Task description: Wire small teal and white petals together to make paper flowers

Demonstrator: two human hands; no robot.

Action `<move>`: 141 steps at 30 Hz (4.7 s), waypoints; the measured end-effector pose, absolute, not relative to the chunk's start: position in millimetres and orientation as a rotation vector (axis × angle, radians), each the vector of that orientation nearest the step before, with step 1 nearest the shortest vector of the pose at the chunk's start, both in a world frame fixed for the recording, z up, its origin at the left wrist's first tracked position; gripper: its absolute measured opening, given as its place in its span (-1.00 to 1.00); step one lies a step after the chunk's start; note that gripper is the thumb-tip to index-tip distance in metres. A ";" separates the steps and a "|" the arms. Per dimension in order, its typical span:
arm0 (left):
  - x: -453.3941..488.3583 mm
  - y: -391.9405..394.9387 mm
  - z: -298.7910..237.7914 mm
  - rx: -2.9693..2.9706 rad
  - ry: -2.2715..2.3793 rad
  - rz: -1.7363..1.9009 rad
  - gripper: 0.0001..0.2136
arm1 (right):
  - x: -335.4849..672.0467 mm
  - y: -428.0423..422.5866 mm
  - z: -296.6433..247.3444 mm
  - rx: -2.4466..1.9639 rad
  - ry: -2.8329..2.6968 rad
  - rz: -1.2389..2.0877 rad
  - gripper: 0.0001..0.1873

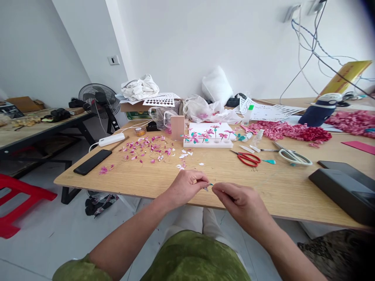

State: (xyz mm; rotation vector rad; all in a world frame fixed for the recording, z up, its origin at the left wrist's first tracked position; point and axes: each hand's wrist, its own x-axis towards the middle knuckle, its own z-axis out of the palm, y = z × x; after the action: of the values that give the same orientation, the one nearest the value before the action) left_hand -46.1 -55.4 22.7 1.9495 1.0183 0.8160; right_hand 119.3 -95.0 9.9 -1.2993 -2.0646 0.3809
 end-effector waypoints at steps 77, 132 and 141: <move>-49.5 -51.9 31.0 1.820 1.065 0.959 -0.91 | 106.5 -81.6 -9.9 -1.145 -1.982 0.574 -0.74; -57.0 -65.9 31.2 1.322 0.794 1.009 -0.91 | 93.9 -78.1 9.5 -1.014 -1.412 1.319 -0.77; -50.0 -69.0 21.2 1.222 0.805 1.160 -0.90 | 93.7 -75.9 2.0 -1.074 -1.293 1.267 -0.76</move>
State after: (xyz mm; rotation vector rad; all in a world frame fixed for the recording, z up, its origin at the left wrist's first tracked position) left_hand -50.0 -69.0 21.2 1.2223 0.8052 1.1601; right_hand 93.7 -75.9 2.0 -1.0741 -1.2925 1.2666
